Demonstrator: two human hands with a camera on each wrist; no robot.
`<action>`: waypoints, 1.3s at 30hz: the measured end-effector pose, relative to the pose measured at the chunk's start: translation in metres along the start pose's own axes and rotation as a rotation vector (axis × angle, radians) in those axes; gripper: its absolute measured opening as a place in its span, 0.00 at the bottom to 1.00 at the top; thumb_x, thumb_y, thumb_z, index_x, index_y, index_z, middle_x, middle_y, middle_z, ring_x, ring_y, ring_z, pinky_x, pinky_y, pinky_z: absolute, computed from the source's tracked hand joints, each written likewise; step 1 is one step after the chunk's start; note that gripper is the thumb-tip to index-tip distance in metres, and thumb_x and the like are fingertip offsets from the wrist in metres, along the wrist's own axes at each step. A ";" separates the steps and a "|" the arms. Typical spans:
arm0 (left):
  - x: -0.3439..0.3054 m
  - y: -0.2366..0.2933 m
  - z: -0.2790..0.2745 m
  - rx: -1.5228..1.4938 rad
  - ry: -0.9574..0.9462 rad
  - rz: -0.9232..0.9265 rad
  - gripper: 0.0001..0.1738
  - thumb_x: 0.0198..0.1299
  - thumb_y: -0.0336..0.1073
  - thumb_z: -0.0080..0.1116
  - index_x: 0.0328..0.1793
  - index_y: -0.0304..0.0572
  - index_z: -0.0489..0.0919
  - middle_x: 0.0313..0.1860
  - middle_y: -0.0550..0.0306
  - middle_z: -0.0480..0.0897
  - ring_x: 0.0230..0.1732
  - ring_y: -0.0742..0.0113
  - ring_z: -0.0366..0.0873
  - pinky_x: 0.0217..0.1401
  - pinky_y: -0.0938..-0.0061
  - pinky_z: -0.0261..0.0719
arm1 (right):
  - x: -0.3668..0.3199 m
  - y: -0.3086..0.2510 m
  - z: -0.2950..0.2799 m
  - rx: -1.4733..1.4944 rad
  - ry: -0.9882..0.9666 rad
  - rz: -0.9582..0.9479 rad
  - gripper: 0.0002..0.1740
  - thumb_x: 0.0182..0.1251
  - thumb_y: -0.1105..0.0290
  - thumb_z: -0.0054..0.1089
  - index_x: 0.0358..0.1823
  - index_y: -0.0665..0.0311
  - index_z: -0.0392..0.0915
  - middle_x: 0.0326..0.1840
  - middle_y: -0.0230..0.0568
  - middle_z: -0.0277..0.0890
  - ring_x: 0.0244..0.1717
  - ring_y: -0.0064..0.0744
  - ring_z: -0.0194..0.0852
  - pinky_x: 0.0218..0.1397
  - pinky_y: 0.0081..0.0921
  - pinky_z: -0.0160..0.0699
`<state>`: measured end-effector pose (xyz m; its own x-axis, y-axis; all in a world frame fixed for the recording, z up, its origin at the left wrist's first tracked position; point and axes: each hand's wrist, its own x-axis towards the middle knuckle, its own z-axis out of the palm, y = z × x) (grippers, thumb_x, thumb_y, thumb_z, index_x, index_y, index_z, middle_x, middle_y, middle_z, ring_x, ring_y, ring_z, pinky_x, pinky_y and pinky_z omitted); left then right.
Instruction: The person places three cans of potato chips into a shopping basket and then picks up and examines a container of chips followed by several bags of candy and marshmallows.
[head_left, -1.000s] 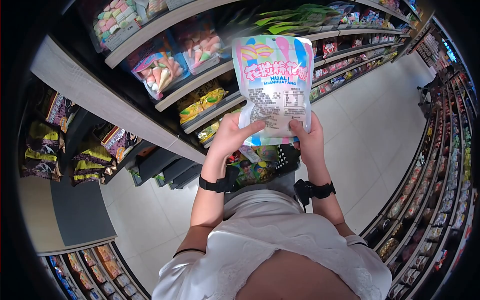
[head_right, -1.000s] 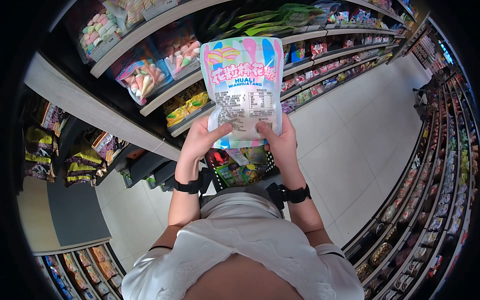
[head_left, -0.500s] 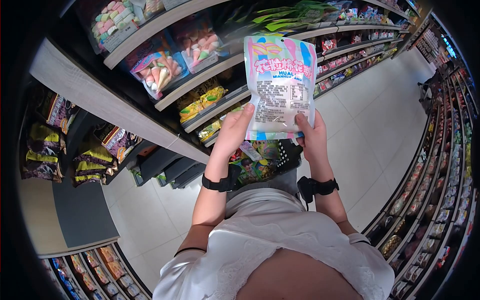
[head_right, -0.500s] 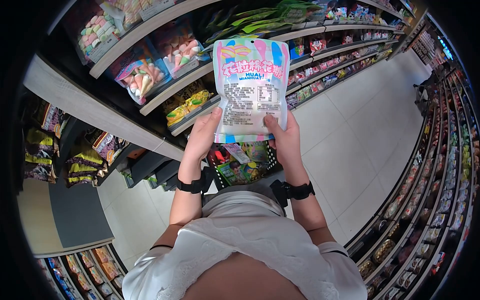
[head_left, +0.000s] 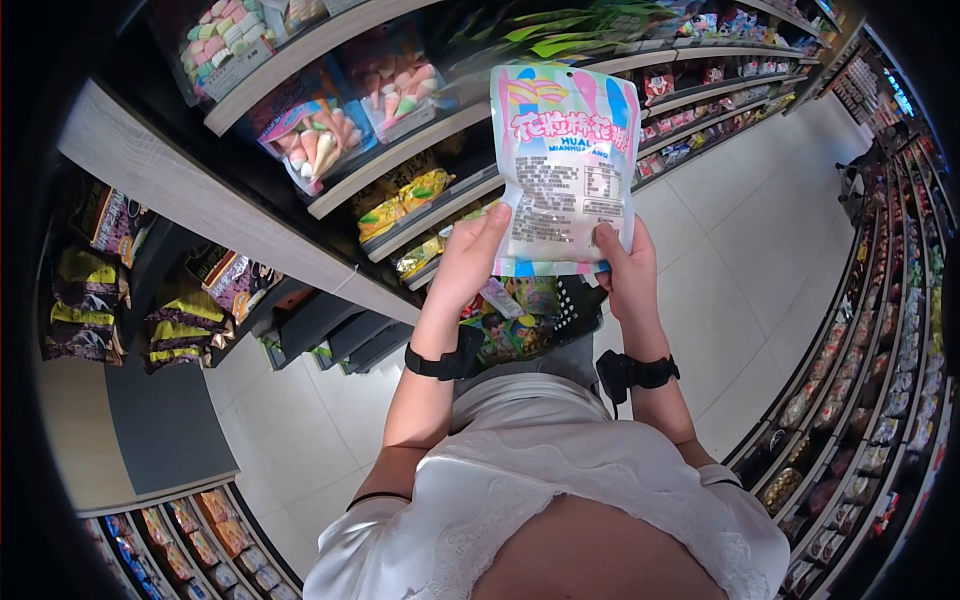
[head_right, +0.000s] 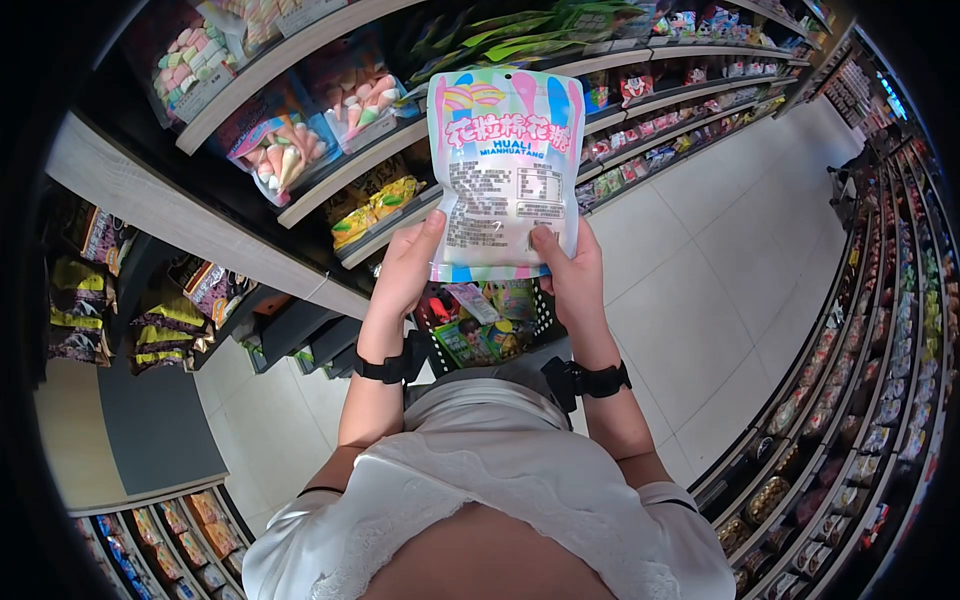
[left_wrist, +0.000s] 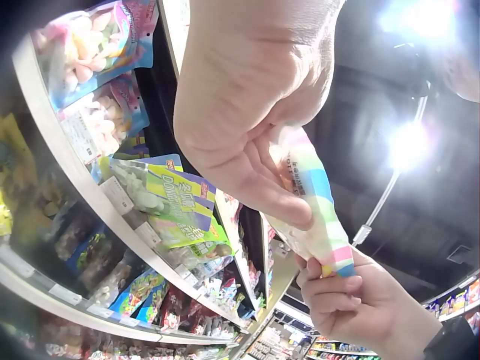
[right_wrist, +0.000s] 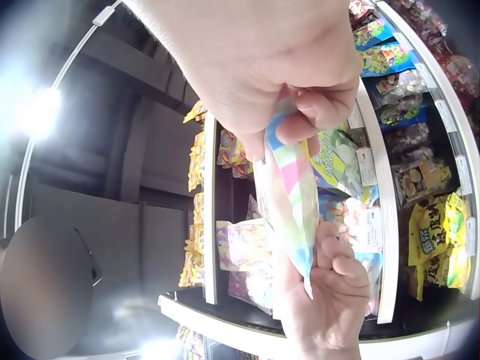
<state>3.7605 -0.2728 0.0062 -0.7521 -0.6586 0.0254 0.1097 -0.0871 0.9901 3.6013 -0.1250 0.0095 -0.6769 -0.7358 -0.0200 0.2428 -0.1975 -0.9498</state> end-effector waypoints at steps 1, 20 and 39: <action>0.000 0.001 -0.001 -0.027 -0.017 -0.009 0.28 0.76 0.52 0.46 0.52 0.30 0.83 0.41 0.61 0.85 0.41 0.79 0.75 0.49 0.79 0.74 | 0.000 0.000 0.001 -0.001 -0.001 0.002 0.18 0.69 0.63 0.64 0.56 0.62 0.74 0.34 0.26 0.79 0.18 0.06 0.62 0.14 0.07 0.57; -0.007 0.016 -0.004 0.186 -0.122 0.053 0.14 0.58 0.33 0.70 0.49 0.36 0.83 0.35 0.63 0.85 0.33 0.81 0.77 0.37 0.80 0.75 | 0.006 0.004 0.006 -0.015 0.003 -0.052 0.21 0.69 0.61 0.65 0.57 0.63 0.73 0.40 0.29 0.81 0.26 0.07 0.72 0.15 0.06 0.61; 0.000 -0.008 -0.013 0.084 -0.097 0.033 0.13 0.59 0.31 0.69 0.49 0.34 0.83 0.38 0.63 0.86 0.37 0.80 0.78 0.43 0.79 0.77 | 0.003 -0.002 0.007 -0.121 -0.045 -0.050 0.21 0.66 0.68 0.67 0.58 0.64 0.73 0.46 0.34 0.81 0.41 0.19 0.80 0.37 0.14 0.78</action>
<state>3.7679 -0.2814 -0.0039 -0.8087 -0.5843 0.0673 0.0839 -0.0013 0.9965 3.6036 -0.1311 0.0135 -0.6534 -0.7560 0.0397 0.1218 -0.1567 -0.9801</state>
